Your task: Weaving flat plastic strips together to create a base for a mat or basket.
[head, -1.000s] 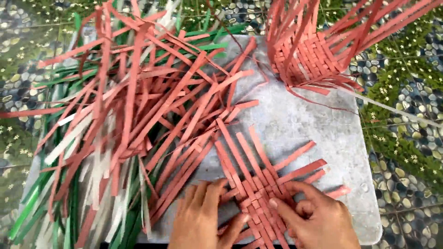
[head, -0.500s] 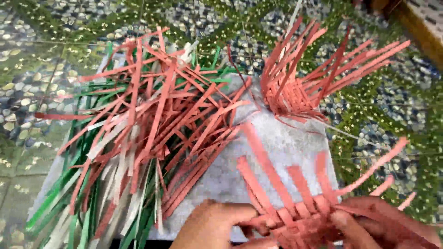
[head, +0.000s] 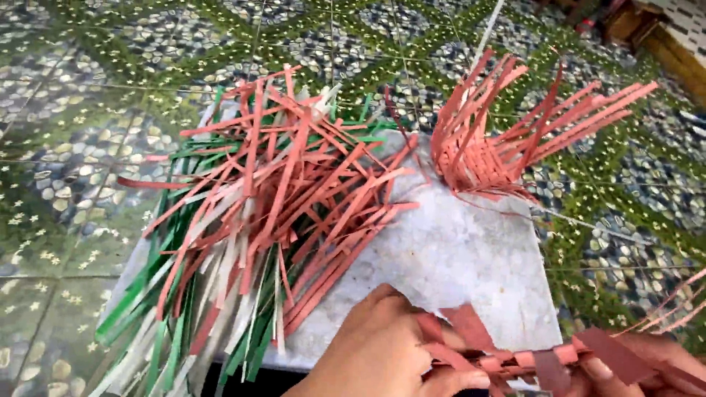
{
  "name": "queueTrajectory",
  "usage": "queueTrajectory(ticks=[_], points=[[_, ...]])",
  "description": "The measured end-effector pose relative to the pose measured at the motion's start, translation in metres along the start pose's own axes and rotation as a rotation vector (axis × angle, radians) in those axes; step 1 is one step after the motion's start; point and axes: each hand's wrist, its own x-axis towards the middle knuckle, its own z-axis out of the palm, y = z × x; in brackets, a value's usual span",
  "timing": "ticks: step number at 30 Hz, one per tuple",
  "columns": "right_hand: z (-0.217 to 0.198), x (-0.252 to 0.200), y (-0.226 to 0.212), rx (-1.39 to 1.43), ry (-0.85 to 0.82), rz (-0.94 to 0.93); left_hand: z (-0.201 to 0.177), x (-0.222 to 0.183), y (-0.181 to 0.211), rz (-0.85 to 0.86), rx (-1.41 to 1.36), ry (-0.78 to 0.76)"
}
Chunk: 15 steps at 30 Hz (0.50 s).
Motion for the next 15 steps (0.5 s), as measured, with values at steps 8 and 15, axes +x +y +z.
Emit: queueTrajectory(ticks=[8,15], points=[[-0.031,0.072,0.142,0.288,-0.154,0.077,-0.006,0.015,0.013,0.383,0.303,0.408],[0.056,0.0,0.215,0.936,0.036,-0.154,0.014,0.004,-0.017,0.518,0.479,0.494]])
